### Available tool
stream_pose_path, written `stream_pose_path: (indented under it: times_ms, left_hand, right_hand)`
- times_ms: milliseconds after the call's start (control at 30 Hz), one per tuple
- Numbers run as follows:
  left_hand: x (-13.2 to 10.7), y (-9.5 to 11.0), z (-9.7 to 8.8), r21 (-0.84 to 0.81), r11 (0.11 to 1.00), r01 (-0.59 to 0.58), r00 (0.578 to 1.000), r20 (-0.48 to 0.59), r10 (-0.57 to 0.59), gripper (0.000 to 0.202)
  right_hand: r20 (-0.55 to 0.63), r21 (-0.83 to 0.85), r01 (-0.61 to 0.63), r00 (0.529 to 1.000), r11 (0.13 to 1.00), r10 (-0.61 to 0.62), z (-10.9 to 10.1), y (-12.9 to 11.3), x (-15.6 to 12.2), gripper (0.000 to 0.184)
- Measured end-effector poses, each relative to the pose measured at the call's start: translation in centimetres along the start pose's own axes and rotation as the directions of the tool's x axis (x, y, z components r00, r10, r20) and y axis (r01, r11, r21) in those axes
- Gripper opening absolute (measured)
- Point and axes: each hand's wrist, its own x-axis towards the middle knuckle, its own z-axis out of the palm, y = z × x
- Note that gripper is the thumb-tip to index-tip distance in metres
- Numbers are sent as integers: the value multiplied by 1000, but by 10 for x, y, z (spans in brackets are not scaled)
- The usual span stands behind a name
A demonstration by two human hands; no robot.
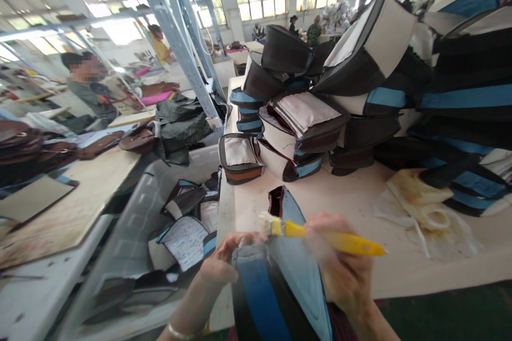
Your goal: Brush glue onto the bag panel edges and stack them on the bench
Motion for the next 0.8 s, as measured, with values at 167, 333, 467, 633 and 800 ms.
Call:
stream_pose_path:
  times_ms: [167, 333, 467, 633, 800]
  left_hand:
    - [7, 10, 10, 29, 997, -77, 997, 25, 76, 37]
    - [4, 8, 8, 21, 997, -72, 997, 11, 72, 39]
    - [4, 9, 9, 2, 998, -70, 998, -5, 70, 38]
    - [3, 8, 8, -69, 997, -27, 1000, 3, 28, 34]
    - [-10, 2, 1, 3, 999, -54, 994, -93, 54, 35]
  right_hand:
    - [-36, 11, -48, 998, 999, 49, -5, 0, -3, 12]
    - [18, -87, -77, 997, 993, 79, -3, 6, -6, 12]
    - [33, -156, -112, 992, 981, 118, 0, 6, -6, 14]
    - [29, 4, -157, 987, 988, 157, 5, 4, -8, 15]
    - [-69, 33, -193, 978, 981, 195, 10, 6, -8, 19]
